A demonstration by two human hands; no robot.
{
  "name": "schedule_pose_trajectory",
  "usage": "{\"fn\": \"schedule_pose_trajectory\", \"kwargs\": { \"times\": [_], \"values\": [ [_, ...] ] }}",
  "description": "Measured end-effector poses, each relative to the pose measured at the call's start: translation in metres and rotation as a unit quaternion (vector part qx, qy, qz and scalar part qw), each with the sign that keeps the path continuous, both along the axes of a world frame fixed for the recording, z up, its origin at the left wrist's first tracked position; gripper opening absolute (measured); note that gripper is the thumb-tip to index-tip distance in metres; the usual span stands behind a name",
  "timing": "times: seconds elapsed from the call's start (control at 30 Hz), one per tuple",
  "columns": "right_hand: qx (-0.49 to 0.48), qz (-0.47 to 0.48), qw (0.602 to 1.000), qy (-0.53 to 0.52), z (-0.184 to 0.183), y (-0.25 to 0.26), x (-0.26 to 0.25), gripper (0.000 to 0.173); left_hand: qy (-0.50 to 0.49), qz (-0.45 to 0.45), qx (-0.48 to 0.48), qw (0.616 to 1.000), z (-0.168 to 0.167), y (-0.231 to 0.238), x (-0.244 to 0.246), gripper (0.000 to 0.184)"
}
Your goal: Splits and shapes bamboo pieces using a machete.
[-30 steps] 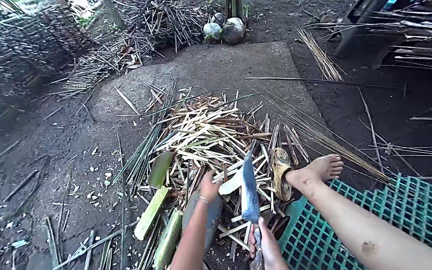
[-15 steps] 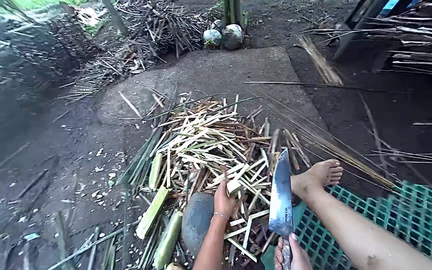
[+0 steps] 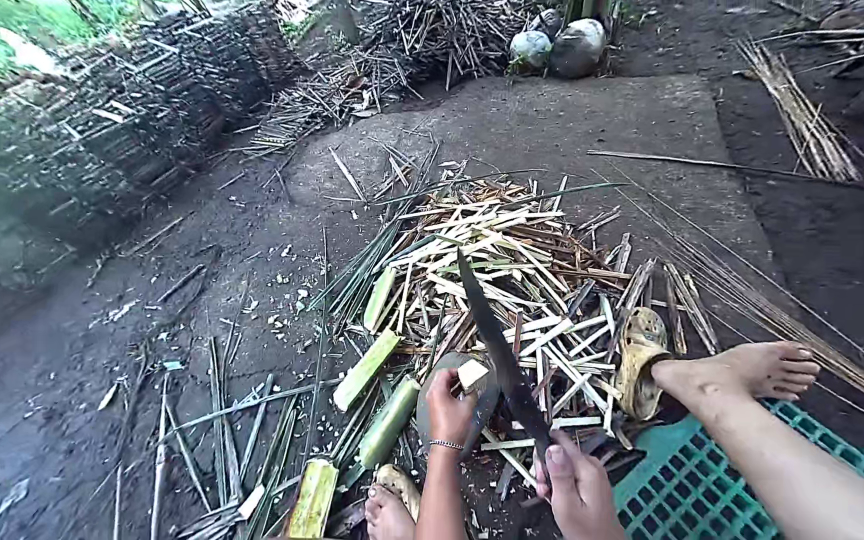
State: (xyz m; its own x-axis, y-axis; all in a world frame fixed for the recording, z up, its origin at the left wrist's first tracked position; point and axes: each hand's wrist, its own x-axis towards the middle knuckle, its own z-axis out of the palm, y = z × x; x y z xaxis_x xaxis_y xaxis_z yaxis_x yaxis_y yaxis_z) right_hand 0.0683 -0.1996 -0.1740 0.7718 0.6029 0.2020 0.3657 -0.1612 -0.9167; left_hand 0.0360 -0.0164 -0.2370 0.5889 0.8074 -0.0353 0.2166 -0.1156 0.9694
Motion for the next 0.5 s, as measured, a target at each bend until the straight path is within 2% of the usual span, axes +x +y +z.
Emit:
{"fn": "schedule_pose_trajectory", "kwargs": {
  "times": [0.1,0.13,0.23,0.27,0.43,0.5],
  "values": [
    [0.051,-0.014,0.995,-0.079,0.014,0.017,0.013,0.074,0.003,-0.015,0.0,1.0,0.001,-0.003,0.0,0.039],
    [0.018,-0.016,0.996,-0.081,0.014,0.021,0.016,0.074,0.007,-0.021,0.001,1.0,0.001,-0.003,0.0,0.038],
    [-0.202,-0.007,0.979,-0.04,0.005,0.031,0.017,0.06,0.029,-0.034,0.012,0.999,0.005,-0.007,0.003,0.037],
    [-0.232,-0.01,0.972,-0.032,0.001,0.032,0.016,0.06,0.031,-0.037,0.014,0.999,0.005,-0.007,0.005,0.037],
    [-0.242,0.001,0.97,0.002,-0.001,0.029,0.018,0.057,0.009,-0.023,0.012,1.0,-0.001,-0.012,0.005,0.037],
    [-0.224,0.019,0.974,0.022,0.009,0.026,0.021,0.057,-0.044,-0.017,-0.009,0.999,0.004,-0.009,-0.002,0.043]
  ]
}}
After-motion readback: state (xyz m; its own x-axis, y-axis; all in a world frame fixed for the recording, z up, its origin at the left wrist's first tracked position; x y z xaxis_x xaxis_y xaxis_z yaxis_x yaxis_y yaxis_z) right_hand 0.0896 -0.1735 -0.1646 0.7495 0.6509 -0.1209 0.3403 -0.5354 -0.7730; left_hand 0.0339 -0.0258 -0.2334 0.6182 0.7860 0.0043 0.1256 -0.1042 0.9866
